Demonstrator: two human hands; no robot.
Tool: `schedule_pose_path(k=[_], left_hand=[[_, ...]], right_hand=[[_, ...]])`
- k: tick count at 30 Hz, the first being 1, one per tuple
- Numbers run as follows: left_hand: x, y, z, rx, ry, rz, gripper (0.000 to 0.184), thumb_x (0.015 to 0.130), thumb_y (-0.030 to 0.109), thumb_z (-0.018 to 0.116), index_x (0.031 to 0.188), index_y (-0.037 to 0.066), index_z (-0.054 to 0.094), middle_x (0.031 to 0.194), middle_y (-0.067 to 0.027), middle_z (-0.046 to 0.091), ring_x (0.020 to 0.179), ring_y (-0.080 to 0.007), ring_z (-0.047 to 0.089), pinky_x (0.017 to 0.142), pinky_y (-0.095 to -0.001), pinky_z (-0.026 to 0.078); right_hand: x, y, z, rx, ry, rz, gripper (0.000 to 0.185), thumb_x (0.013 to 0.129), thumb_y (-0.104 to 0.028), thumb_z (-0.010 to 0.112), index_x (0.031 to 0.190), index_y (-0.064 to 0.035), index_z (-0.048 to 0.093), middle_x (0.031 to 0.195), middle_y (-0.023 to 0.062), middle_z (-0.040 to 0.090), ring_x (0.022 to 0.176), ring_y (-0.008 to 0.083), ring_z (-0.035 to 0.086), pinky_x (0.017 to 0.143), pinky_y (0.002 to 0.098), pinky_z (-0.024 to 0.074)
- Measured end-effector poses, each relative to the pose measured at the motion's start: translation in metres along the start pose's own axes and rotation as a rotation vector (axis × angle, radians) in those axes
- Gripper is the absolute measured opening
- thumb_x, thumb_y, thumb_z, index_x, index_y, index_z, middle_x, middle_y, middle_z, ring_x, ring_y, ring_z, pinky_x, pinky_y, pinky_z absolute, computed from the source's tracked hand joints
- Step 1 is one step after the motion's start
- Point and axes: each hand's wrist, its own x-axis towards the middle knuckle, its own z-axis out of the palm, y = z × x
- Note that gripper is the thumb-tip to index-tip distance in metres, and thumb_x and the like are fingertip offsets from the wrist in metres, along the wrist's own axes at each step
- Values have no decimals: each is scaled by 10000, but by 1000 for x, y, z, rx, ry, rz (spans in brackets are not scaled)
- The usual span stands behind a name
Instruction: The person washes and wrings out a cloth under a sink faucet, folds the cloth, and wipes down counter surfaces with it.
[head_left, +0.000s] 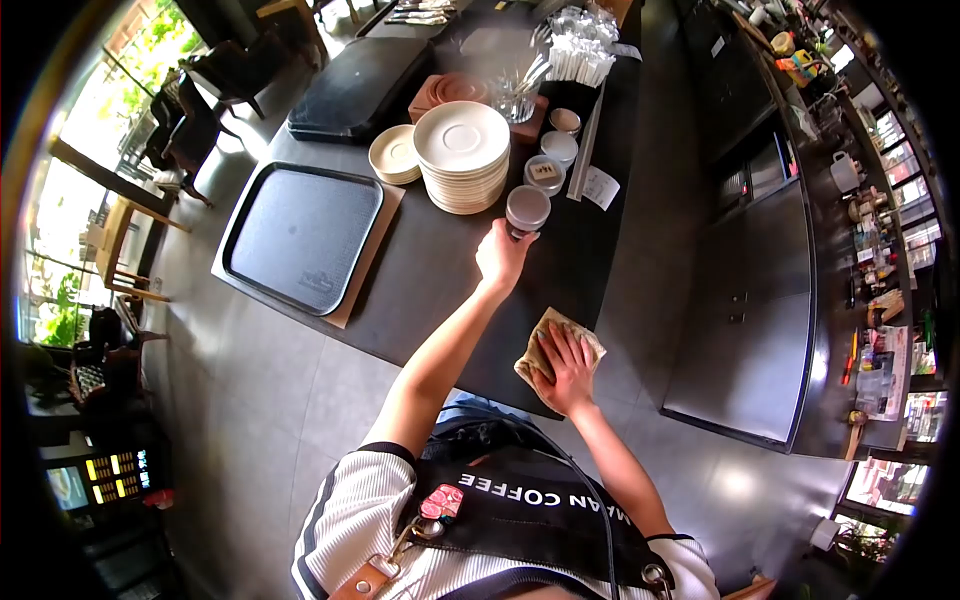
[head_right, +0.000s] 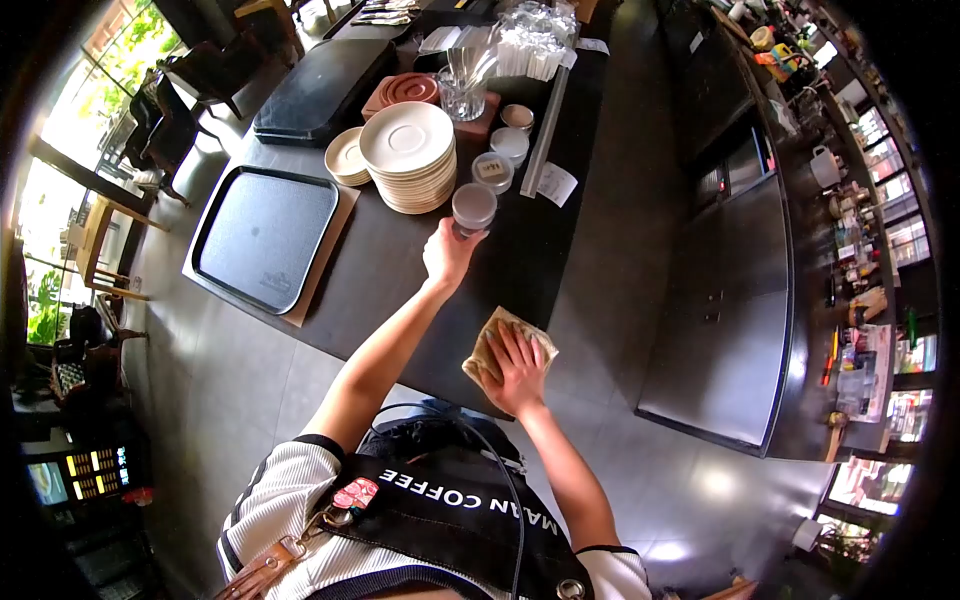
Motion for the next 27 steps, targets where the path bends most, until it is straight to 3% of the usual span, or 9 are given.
schedule_pose_path(k=[7,8,11,14,16,17,19,23,27], left_hand=[[-6,7,2,-30,-15,-36,542,708,391,801,1041,49,545,825,-89,674,778,-294,661,694,-411,525],[-8,4,-2,-27,-65,-19,514,724,355,792,1029,38,525,902,-118,652,835,-307,649,703,-407,519],[-19,-13,-18,-138,-121,100,483,723,281,798,1051,47,532,866,-90,634,792,-294,635,684,-397,514],[-43,-42,-56,-206,-24,318,193,767,173,767,797,64,611,737,-96,572,657,-259,595,605,-359,493],[-66,-57,-87,-416,-25,257,204,816,162,749,740,35,610,660,-68,535,577,-169,542,523,-282,433],[-76,-73,-92,-544,-57,133,192,848,121,726,767,5,596,684,-7,573,603,-43,481,531,-211,408],[-94,-75,-118,-598,-8,-4,222,904,170,664,775,-4,612,698,-15,603,610,-60,506,544,-210,420],[-106,-92,-144,-543,136,-38,339,976,239,544,756,-6,626,689,-29,589,620,-98,530,575,-242,428],[-116,-103,-174,-391,169,60,338,974,224,545,751,-18,624,661,-43,557,594,-104,509,562,-250,418]], right_hand=[[0,1,-1,-21,-40,-4,550,809,-374,609,1287,-106,565,1452,110,404,1351,326,343,1127,506,188],[0,-1,-1,-59,-57,-7,552,815,-372,601,1298,-107,555,1459,109,394,1355,330,333,1129,511,181],[1,-4,-1,-152,-136,-73,581,830,-357,579,1356,-122,501,1488,99,352,1380,341,287,1138,529,150],[12,-6,2,-162,-249,-292,633,818,-377,588,1395,-150,464,1504,77,334,1400,313,261,1137,530,156],[27,-11,5,-102,-236,-360,648,816,-379,593,1411,-176,438,1511,68,324,1404,286,258,1141,516,155],[36,-15,6,-109,-257,-386,651,816,-377,595,1415,-183,431,1517,60,315,1405,278,256,1142,512,159],[54,-19,11,-89,-285,-400,607,836,-362,588,1393,-166,449,1529,24,287,1415,268,238,1139,511,174],[98,-34,39,-132,-199,-397,535,889,-357,534,1380,-157,470,1501,22,344,1415,251,248,1144,495,166],[130,-60,76,-67,-49,-301,460,955,-363,439,1361,-157,505,1481,13,393,1389,254,300,1136,486,164]])
